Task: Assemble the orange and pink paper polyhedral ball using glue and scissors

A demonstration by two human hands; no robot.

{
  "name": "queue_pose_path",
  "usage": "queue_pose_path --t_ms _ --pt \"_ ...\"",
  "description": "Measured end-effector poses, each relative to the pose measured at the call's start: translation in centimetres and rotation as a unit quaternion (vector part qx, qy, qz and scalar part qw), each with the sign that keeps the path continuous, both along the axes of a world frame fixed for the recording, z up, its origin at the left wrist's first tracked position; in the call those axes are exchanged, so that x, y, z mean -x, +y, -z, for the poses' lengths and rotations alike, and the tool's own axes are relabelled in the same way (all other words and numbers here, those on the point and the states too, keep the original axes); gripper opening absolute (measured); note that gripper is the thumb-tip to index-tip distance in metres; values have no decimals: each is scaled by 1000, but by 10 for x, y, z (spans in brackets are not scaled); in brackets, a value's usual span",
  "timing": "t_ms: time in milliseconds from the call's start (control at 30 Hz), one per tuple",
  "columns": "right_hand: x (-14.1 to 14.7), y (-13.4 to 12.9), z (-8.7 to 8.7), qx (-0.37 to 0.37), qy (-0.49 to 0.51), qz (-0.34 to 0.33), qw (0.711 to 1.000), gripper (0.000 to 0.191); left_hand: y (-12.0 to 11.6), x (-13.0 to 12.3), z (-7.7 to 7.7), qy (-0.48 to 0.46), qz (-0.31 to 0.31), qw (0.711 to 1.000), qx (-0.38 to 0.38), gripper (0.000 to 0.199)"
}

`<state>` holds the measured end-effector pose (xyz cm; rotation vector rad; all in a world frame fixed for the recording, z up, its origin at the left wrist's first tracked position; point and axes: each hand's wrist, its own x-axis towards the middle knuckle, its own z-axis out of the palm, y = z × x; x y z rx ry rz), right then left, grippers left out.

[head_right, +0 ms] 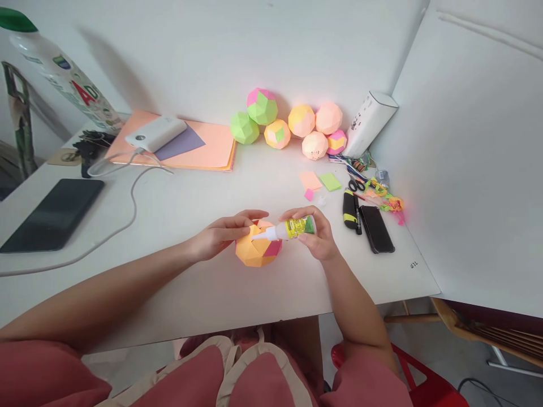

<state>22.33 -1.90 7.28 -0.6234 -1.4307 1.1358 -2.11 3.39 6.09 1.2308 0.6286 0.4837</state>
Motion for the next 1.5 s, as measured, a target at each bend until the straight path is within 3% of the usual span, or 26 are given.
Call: queue_pose_path --t_ms 167,367,567,700,800,900,1000,1067,1133,1167,1233,1267,1333,1500 --pt "0 0 2 31 12 9 999 26 0 -1 1 -15 8 1000 14 25" --pt "-1 3 2 28 21 69 997 29 1 -2 2 -14 4 1000 15 26" --pt "-13 8 -2 38 20 190 981 34 3 1 5 -18 14 999 -41 22" --pt "-20 13 4 41 -149 305 940 26 6 5 6 -18 31 994 -101 23" --pt "-20 15 15 12 -361 336 870 19 8 7 6 -27 57 988 -138 23" --pt "-17 15 24 24 -479 311 820 15 9 9 4 -41 76 982 -167 24" --pt "-13 12 26 28 -503 293 812 14 9 9 4 -54 93 975 -196 23" --pt "-8 9 21 -21 -498 308 810 13 9 9 5 -69 106 968 -218 21" --pt "-2 4 15 -80 -453 294 838 8 9 8 6 -86 116 960 -238 21" --pt "1 2 12 -92 -418 254 867 7 9 8 7 -95 117 957 -247 21" --pt "8 -3 9 -64 -348 110 929 19 9 7 9 -106 113 953 -261 20" --pt "12 -4 9 -43 -321 39 945 25 8 6 10 -112 106 952 -266 19" --pt "16 -6 10 -22 -290 -46 956 33 6 6 11 -129 88 949 -275 15" --pt "16 -6 12 -9 -308 -72 948 45 3 4 16 -110 22 929 -354 8"
